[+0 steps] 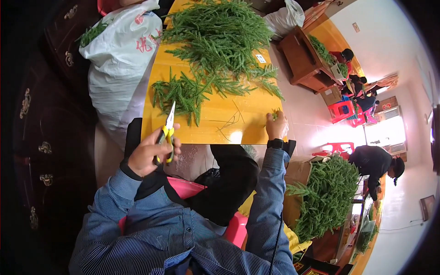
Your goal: The person trims green branches using shears, placing the cut pieces into a plastic container, and then attaches the trimmed branches to a wire ring to form a wreath.
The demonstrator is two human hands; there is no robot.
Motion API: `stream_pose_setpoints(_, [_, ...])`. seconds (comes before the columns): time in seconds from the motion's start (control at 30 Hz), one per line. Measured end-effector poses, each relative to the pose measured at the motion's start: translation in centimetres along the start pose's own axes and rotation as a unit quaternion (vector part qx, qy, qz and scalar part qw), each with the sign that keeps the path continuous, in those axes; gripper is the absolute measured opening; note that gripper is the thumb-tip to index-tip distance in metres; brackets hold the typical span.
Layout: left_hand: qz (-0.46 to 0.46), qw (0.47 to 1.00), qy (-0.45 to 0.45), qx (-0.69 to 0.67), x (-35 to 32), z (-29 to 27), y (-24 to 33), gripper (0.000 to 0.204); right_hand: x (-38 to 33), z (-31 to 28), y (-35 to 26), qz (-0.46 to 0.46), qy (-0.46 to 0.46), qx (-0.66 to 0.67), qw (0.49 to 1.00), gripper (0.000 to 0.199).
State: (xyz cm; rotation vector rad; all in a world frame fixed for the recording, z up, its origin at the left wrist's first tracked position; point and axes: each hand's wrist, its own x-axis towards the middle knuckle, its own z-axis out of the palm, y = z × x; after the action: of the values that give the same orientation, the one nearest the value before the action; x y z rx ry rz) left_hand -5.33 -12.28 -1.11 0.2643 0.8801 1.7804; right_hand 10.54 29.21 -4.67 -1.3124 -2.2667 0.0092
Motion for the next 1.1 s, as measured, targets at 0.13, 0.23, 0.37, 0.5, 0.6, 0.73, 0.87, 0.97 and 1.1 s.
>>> stream_pose_setpoints(0.13, [-0.109, 0.99, -0.072, -0.049, -1.8, 1.1, -4.1, 0.064, -0.1, 0.9, 1.6, 0.043, -0.014, -0.044, 0.998, 0.04])
stream_pose_setpoints(0.23, [-0.165, 0.979, -0.12, 0.006, -1.6, 0.7, -5.6, 0.068, -0.6, 0.8, 1.4, 0.06, -0.059, -0.033, 0.996, 0.039])
stream_pose_setpoints(0.37, [-0.145, 0.974, -0.159, 0.072, -0.5, 1.2, -5.2, 0.064, -1.7, -1.2, 1.6, 0.07, -0.017, 0.079, 0.994, 0.034])
stream_pose_setpoints(0.5, [-0.139, 0.973, -0.147, 0.112, 1.1, 2.2, -4.0, 0.059, -4.9, -5.0, -0.3, 0.105, 0.034, 0.452, 0.885, 0.021])
stream_pose_setpoints(0.6, [-0.116, 0.97, -0.153, 0.146, 1.8, 3.0, -3.6, 0.056, -8.3, -7.6, -2.9, 0.094, 0.011, 0.66, 0.745, 0.016])
stream_pose_setpoints(0.73, [0.038, 0.911, -0.169, 0.375, 3.8, 3.4, -3.2, 0.056, -11.8, -8.1, -3.9, 0.089, -0.074, 0.81, 0.575, 0.014])
stream_pose_setpoints(0.87, [0.1, 0.885, -0.159, 0.427, 3.8, 5.1, -2.3, 0.057, -14.0, -7.6, -4.1, 0.108, -0.166, 0.855, 0.479, 0.013])
stream_pose_setpoints(0.97, [0.127, 0.838, -0.151, 0.509, 3.7, 5.5, -2.2, 0.059, -15.0, -7.4, -4.6, 0.094, -0.214, 0.863, 0.448, 0.011])
stream_pose_setpoints(1.1, [0.173, 0.814, -0.153, 0.533, 3.8, 5.9, -3.1, 0.06, -15.4, -7.9, -5.7, 0.09, -0.228, 0.864, 0.441, 0.011])
